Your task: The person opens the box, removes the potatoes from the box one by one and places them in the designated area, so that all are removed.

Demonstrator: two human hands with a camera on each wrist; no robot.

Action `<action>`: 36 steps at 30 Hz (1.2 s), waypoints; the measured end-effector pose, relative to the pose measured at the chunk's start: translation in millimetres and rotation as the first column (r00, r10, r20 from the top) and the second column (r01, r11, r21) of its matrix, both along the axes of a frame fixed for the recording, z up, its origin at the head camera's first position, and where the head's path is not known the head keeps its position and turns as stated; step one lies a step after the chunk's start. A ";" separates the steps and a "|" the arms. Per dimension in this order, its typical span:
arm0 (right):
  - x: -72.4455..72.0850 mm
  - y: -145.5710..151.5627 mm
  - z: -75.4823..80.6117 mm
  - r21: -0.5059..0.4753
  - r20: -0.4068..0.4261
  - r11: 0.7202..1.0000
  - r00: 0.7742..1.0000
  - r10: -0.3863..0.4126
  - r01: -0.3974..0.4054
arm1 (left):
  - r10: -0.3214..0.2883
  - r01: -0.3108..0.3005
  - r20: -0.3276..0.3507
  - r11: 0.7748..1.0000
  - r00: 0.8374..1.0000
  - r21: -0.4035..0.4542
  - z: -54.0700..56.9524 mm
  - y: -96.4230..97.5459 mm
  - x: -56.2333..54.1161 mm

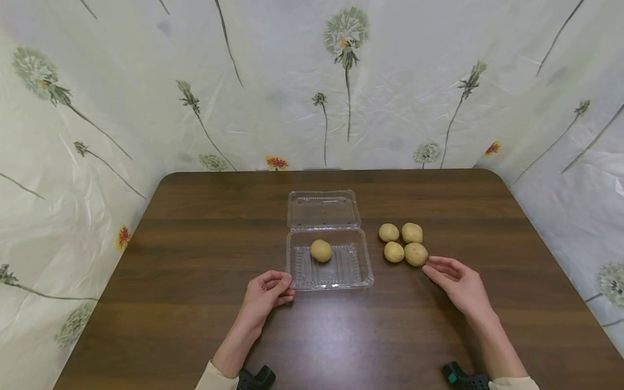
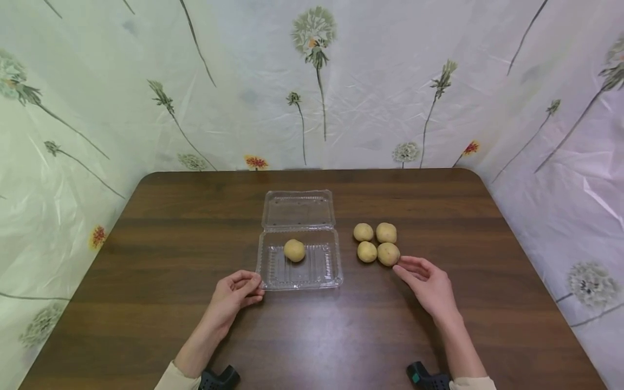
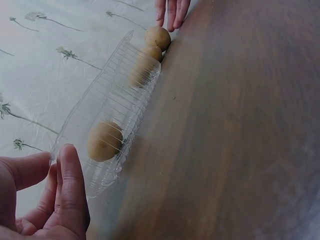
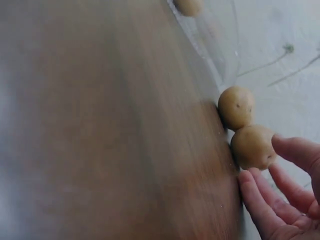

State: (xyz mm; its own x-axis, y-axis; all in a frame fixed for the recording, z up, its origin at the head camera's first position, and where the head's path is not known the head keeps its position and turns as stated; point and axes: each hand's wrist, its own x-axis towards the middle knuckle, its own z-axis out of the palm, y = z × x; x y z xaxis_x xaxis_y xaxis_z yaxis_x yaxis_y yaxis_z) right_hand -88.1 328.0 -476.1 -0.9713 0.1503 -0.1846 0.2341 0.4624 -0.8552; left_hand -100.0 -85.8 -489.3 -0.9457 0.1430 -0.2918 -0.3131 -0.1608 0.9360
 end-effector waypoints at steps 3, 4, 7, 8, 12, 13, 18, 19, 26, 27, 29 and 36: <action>4.1 -1.8 -0.1 -0.042 0.010 0.999 1.000 0.010 -0.009 | -0.003 0.003 -0.002 1.000 1.000 -0.003 0.2 -0.3 -0.3; 5.4 -3.1 0.1 -0.056 0.013 0.998 1.000 0.016 -0.015 | -0.005 0.005 -0.005 1.000 1.000 -0.004 0.4 -0.3 -0.3; 8.5 -9.3 -0.4 -0.079 0.010 0.996 0.999 0.040 -0.039 | -0.001 0.001 0.002 1.000 1.000 -0.003 1.0 -0.1 0.4; 9.1 -12.5 -1.3 -0.087 0.002 0.995 0.999 0.050 -0.050 | 0.001 -0.001 0.003 1.000 1.000 -0.006 0.9 -0.1 0.8; 9.9 -27.5 -5.7 -0.139 -0.051 0.984 0.993 0.109 -0.115 | 0.010 -0.010 0.004 1.000 1.000 -0.003 2.2 0.5 2.0; 9.8 -31.6 -6.2 -0.151 -0.063 0.979 0.990 0.126 -0.134 | 0.010 -0.010 0.002 1.000 1.000 -0.005 2.3 0.6 2.0; 7.5 -51.1 -3.2 -0.167 -0.102 0.964 0.976 0.192 -0.207 | 0.004 -0.004 -0.001 1.000 1.000 -0.005 2.1 1.0 1.4; 6.6 -54.5 -1.5 -0.163 -0.106 0.962 0.974 0.201 -0.217 | 0.002 -0.002 -0.002 1.000 1.000 -0.006 1.7 1.0 0.9; 2.0 -73.2 10.4 -0.128 -0.143 0.958 0.960 0.239 -0.257 | -0.011 0.012 0.011 1.000 1.000 -0.015 0.9 0.3 -1.7; 1.4 -75.1 11.6 -0.125 -0.148 0.958 0.959 0.241 -0.260 | -0.011 0.011 0.015 1.000 1.000 -0.014 1.0 0.2 -1.6; 0.4 -78.0 13.3 -0.110 -0.146 0.960 0.959 0.242 -0.259 | -0.009 0.009 0.018 1.000 1.000 -0.016 1.0 -0.1 -1.5; -1.4 -84.8 16.5 -0.101 -0.171 0.956 0.951 0.257 -0.277 | -0.007 0.007 0.016 1.000 1.000 -0.017 0.9 -1.3 -0.7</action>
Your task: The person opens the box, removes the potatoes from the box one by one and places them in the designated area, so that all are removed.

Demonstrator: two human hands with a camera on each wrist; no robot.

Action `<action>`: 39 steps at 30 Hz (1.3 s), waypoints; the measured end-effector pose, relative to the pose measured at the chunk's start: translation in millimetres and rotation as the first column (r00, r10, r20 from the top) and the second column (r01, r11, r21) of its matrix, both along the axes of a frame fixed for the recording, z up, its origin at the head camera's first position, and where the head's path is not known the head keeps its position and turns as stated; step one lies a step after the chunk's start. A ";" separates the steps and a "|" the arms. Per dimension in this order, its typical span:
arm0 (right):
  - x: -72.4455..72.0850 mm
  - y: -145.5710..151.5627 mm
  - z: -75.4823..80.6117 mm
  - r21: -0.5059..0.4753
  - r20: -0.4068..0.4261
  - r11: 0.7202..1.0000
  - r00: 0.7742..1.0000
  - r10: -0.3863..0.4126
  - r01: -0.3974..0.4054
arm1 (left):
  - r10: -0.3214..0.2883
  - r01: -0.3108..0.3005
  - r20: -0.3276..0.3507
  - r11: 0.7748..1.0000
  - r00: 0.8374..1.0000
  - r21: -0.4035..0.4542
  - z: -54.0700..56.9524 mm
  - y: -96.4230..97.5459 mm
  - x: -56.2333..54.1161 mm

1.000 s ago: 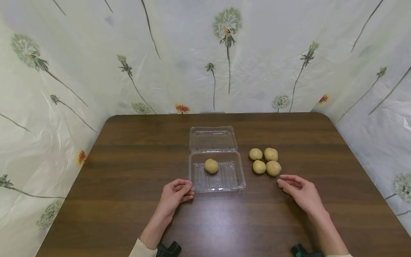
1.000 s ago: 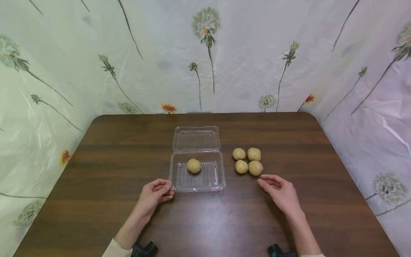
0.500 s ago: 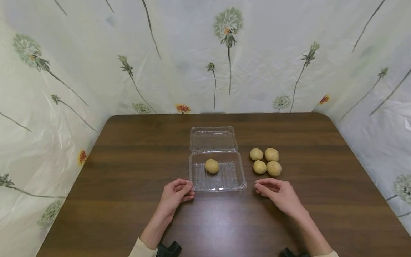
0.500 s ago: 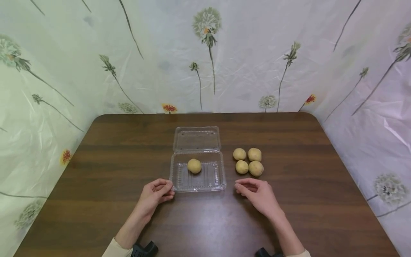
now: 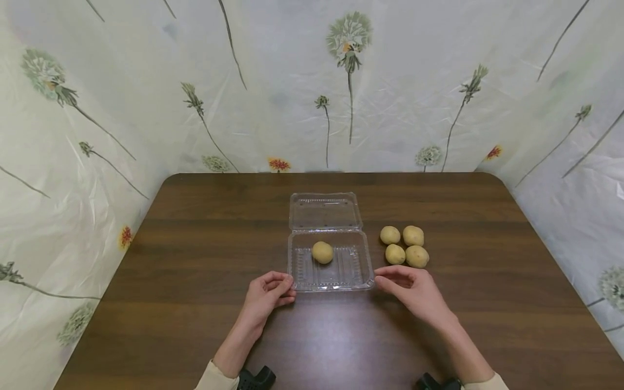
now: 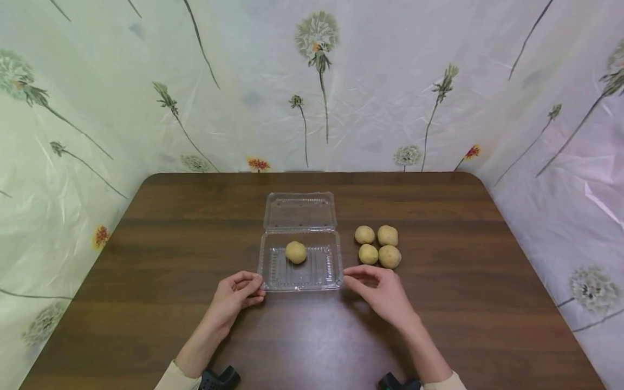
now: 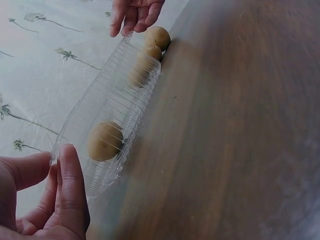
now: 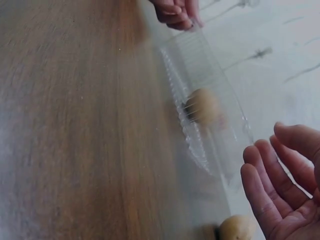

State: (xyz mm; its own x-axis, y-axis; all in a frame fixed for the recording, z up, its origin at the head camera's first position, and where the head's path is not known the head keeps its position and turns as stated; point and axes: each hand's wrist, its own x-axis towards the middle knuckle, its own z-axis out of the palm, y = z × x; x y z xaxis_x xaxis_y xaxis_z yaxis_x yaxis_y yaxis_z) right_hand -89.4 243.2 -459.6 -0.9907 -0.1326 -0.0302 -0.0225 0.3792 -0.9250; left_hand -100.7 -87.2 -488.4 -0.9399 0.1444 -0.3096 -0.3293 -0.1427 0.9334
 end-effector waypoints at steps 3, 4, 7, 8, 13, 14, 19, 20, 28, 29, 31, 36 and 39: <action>-1.5 -2.1 1.0 0.004 -0.018 1.000 1.000 0.008 -0.008 | 0.000 0.000 -0.005 1.000 1.000 -0.001 -0.3 -0.3 -0.2; -2.0 -2.7 1.3 0.005 -0.023 1.000 1.000 0.012 -0.012 | 0.000 0.000 -0.006 1.000 1.000 0.000 -0.2 -0.4 -0.2; -3.6 -5.1 2.9 0.010 -0.035 1.000 0.999 0.017 -0.017 | -0.002 0.002 -0.009 1.000 1.000 0.005 -0.3 -0.3 -0.4; -4.4 -6.1 3.7 0.009 -0.036 1.000 0.999 0.018 -0.018 | -0.003 0.004 -0.011 1.000 1.000 0.006 -0.2 -0.3 -0.4; -8.4 -12.5 9.0 0.008 -0.054 1.000 0.998 0.019 -0.019 | -0.004 0.004 -0.013 1.000 1.000 0.017 1.2 0.5 0.1; -9.4 -14.2 10.0 0.006 -0.062 1.000 0.998 0.023 -0.023 | -0.002 0.003 -0.012 1.000 1.000 0.019 1.7 0.7 0.3; -14.1 -25.2 11.9 -0.011 -0.106 0.998 0.993 0.052 -0.054 | 0.002 -0.001 -0.011 1.000 1.000 0.019 4.2 1.2 1.2; -15.0 -27.8 11.7 -0.013 -0.114 0.998 0.992 0.057 -0.059 | 0.002 -0.002 -0.011 1.000 1.000 0.018 4.4 1.2 1.3; -23.0 -45.6 8.7 -0.003 -0.202 0.995 0.975 0.094 -0.096 | 0.003 -0.002 -0.010 1.000 1.000 0.016 3.4 1.1 0.6; -23.7 -47.2 8.2 0.010 -0.215 0.995 0.971 0.101 -0.101 | 0.003 -0.003 -0.009 1.000 1.000 0.015 3.1 1.0 0.5; -25.1 -50.0 7.6 0.051 -0.251 0.993 0.962 0.112 -0.103 | 0.005 -0.005 -0.009 1.000 1.000 0.012 2.8 0.8 0.4; -29.1 -55.9 5.7 0.174 -0.336 0.980 0.929 0.154 -0.100 | 0.003 -0.003 -0.009 1.000 1.000 0.019 3.1 0.4 0.4; -32.4 -59.9 5.6 0.229 -0.356 0.967 0.916 0.187 -0.108 | 0.003 -0.002 -0.013 1.000 1.000 0.027 2.4 -0.1 0.2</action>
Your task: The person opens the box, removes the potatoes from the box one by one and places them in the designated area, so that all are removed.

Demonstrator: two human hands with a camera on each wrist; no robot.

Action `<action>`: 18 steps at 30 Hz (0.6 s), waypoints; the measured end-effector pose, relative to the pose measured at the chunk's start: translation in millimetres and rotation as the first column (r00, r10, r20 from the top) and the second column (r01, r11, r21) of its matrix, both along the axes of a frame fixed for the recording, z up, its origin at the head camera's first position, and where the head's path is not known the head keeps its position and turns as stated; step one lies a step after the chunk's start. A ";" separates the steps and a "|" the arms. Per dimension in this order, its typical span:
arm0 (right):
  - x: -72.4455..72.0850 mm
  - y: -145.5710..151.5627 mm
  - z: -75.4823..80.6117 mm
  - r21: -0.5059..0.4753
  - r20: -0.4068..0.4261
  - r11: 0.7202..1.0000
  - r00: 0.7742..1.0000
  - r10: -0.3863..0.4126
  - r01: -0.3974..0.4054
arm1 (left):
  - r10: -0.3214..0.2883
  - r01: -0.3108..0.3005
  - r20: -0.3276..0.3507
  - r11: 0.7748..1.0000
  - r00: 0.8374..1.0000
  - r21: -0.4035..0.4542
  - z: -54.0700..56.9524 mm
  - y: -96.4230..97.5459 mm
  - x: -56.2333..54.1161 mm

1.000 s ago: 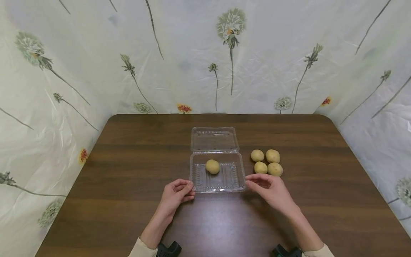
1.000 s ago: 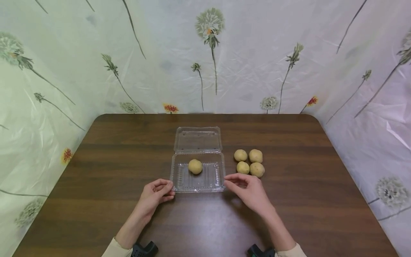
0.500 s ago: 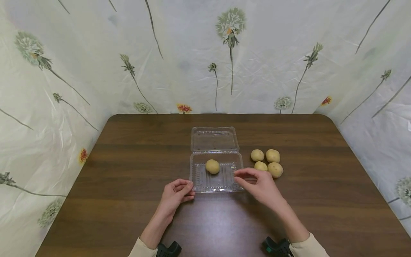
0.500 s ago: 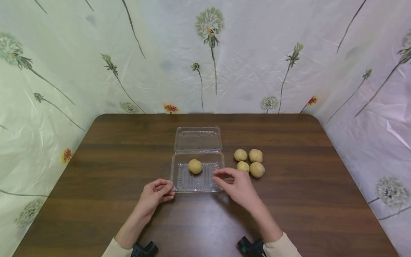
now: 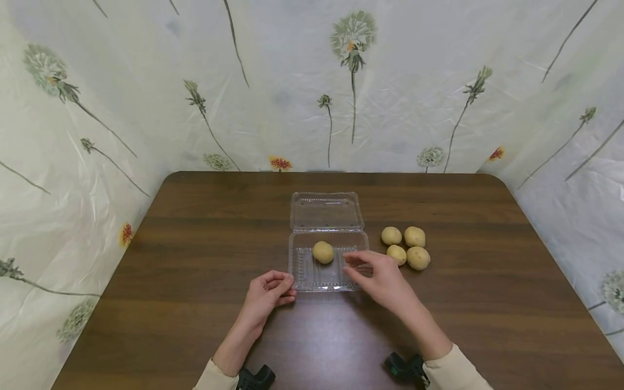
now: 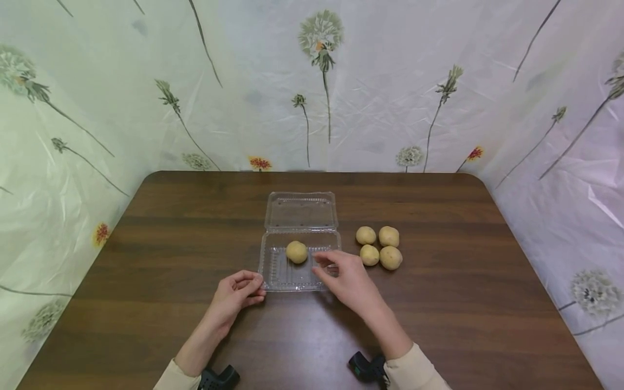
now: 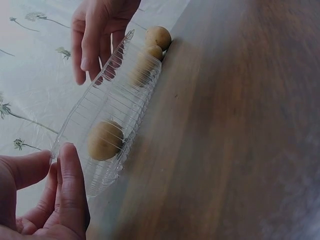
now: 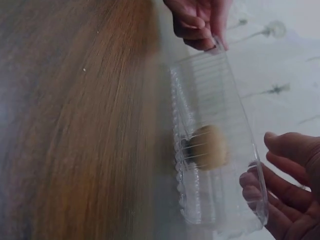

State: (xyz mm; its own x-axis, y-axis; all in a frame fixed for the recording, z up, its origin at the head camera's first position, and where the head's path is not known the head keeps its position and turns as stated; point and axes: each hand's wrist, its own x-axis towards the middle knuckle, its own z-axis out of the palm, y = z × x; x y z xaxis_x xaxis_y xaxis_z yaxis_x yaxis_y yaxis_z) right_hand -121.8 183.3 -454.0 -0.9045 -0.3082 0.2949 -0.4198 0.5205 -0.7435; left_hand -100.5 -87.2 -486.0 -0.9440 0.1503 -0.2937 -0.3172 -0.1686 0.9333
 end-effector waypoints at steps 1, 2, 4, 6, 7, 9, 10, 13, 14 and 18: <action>-1.0 -1.2 0.3 0.017 -0.006 1.000 1.000 0.002 -0.002 | 0.000 0.000 0.000 1.000 1.000 -0.001 -0.1 0.0 0.0; -2.2 -2.4 0.5 0.034 -0.013 0.999 1.000 0.005 -0.005 | 0.000 0.000 0.001 1.000 1.000 0.000 -0.1 0.1 -0.1; -5.4 -4.9 0.7 0.061 -0.027 0.998 1.000 0.011 -0.009 | 0.001 -0.001 -0.002 1.000 1.000 0.000 -0.4 0.1 -0.5; -9.3 -7.8 0.2 0.083 -0.035 0.996 0.999 0.021 -0.018 | 0.002 -0.002 -0.003 1.000 1.000 0.000 -0.3 -0.1 -0.7; -11.2 -8.9 -0.4 0.095 -0.039 0.995 0.999 0.027 -0.023 | 0.003 -0.003 -0.002 1.000 1.000 -0.001 0.1 -0.1 -0.8; -14.3 -11.4 -1.1 0.110 -0.034 0.993 0.999 0.039 -0.035 | 0.002 -0.002 -0.003 1.000 1.000 0.001 0.1 -0.2 -0.9; -15.5 -12.7 -1.4 0.119 -0.028 0.992 0.999 0.043 -0.039 | 0.003 -0.003 -0.002 1.000 1.000 -0.001 0.0 -0.3 -0.8; -18.3 -16.1 -1.0 0.154 -0.008 0.987 0.999 0.037 -0.036 | 0.001 -0.001 0.001 1.000 1.000 0.000 -0.5 -0.5 -0.7; -19.2 -17.3 -0.6 0.162 -0.002 0.986 0.999 0.033 -0.032 | 0.001 -0.001 0.002 1.000 1.000 0.000 -0.6 -0.5 -0.7; -24.3 -21.5 -1.0 0.185 0.003 0.983 1.000 0.013 -0.013 | 0.001 -0.001 0.003 1.000 1.000 -0.001 -0.6 -0.6 -0.6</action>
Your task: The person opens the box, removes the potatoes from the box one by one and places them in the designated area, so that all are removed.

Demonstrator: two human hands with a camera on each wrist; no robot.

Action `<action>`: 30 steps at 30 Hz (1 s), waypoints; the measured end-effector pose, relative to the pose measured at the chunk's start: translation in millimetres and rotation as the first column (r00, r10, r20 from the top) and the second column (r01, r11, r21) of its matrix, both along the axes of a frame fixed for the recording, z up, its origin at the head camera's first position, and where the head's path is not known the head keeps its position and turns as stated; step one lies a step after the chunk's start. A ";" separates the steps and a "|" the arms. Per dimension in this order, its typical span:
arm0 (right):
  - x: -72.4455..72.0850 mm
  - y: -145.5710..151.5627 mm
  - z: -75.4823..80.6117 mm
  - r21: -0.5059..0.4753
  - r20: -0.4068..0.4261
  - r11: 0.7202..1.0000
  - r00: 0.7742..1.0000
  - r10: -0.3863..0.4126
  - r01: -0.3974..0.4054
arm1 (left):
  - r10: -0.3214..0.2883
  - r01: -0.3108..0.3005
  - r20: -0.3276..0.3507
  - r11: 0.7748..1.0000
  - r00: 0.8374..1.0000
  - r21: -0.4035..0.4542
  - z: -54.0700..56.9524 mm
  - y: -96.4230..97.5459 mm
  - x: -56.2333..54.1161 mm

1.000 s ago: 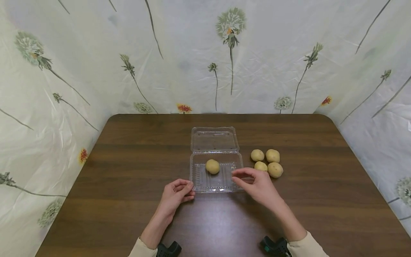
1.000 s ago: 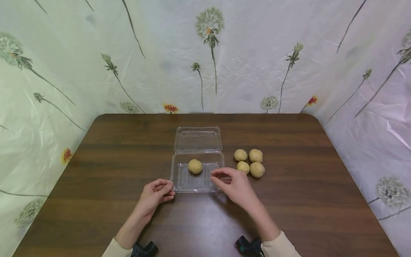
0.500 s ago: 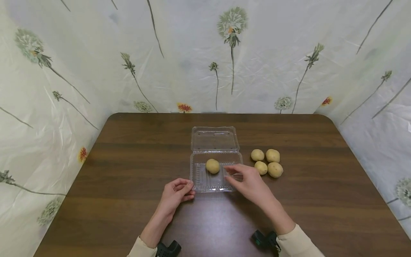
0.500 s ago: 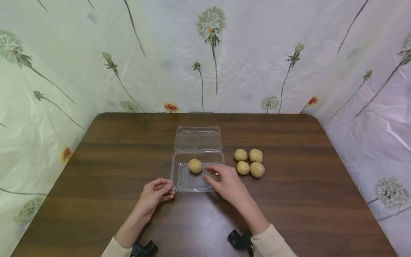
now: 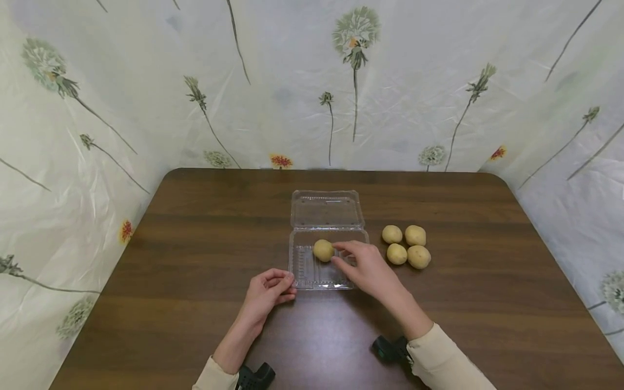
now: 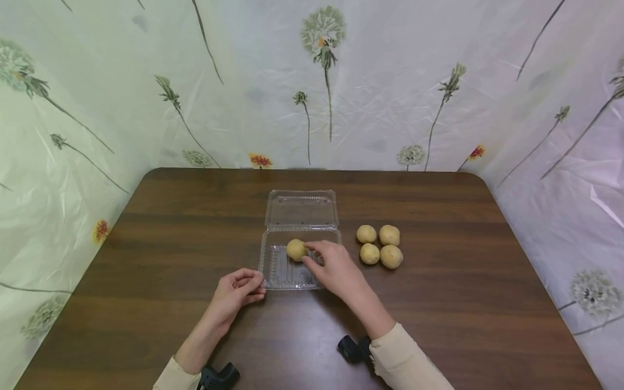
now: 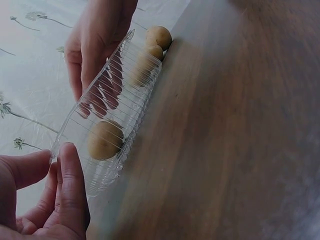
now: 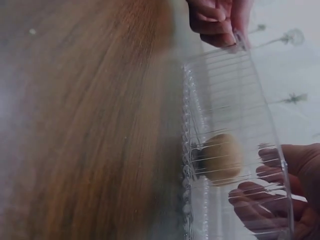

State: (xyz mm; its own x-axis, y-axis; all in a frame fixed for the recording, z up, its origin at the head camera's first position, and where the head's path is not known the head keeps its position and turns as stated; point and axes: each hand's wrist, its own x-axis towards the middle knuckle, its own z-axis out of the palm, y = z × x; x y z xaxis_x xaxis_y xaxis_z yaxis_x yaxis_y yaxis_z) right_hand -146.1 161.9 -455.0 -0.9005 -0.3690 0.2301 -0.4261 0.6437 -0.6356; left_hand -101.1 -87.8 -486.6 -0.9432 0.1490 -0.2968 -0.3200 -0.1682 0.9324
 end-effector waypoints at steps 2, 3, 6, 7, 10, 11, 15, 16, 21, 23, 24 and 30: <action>-3.1 -2.0 -0.8 0.013 -0.007 1.000 1.000 -0.009 0.009 | 0.000 0.000 0.001 1.000 1.000 -0.001 0.8 0.0 -0.1; -4.4 -2.9 -0.8 0.019 -0.005 1.000 1.000 -0.014 0.014 | -0.001 0.001 0.003 1.000 1.000 0.000 1.0 0.0 -0.1; -8.0 -5.8 -0.4 0.038 0.006 0.999 0.999 -0.032 0.032 | -0.002 0.002 0.007 1.000 1.000 0.000 0.6 -0.1 -0.5; -8.9 -6.8 0.1 0.045 0.013 0.998 0.999 -0.040 0.040 | -0.002 0.002 0.008 1.000 1.000 -0.001 0.4 -0.1 -0.6; -12.3 -10.1 0.9 0.056 0.034 0.997 0.997 -0.062 0.060 | 0.000 0.000 0.008 1.000 1.000 0.003 -1.2 0.0 -1.2; -13.3 -11.3 1.0 0.061 0.041 0.996 0.997 -0.068 0.066 | 0.002 -0.002 0.005 1.000 1.000 0.006 -1.6 0.1 -1.3; -16.7 -15.4 0.0 0.060 0.063 0.995 0.995 -0.080 0.076 | 0.004 -0.004 0.003 1.000 1.000 0.017 -2.3 0.3 -1.3; -17.4 -16.1 -0.5 0.058 0.066 0.995 0.994 -0.082 0.078 | 0.004 -0.004 0.003 1.000 1.000 0.012 -2.4 0.2 -1.3; -21.1 -18.9 -3.5 0.044 0.069 0.995 0.993 -0.091 0.088 | 0.001 -0.001 0.013 1.000 1.000 -0.007 -3.8 -0.4 -1.6; -22.1 -19.5 -3.9 0.044 0.076 0.995 0.993 -0.095 0.091 | 0.001 -0.001 0.019 1.000 1.000 -0.005 -4.0 -0.5 -1.6; -22.6 -19.7 -4.1 0.047 0.082 0.995 0.992 -0.096 0.092 | -0.001 0.001 0.021 1.000 1.000 -0.004 -3.9 -0.5 -1.6; -25.3 -21.0 -2.8 0.059 0.122 0.993 0.987 -0.106 0.099 | -0.008 0.008 0.013 1.000 1.000 -0.003 -3.6 -0.6 -1.6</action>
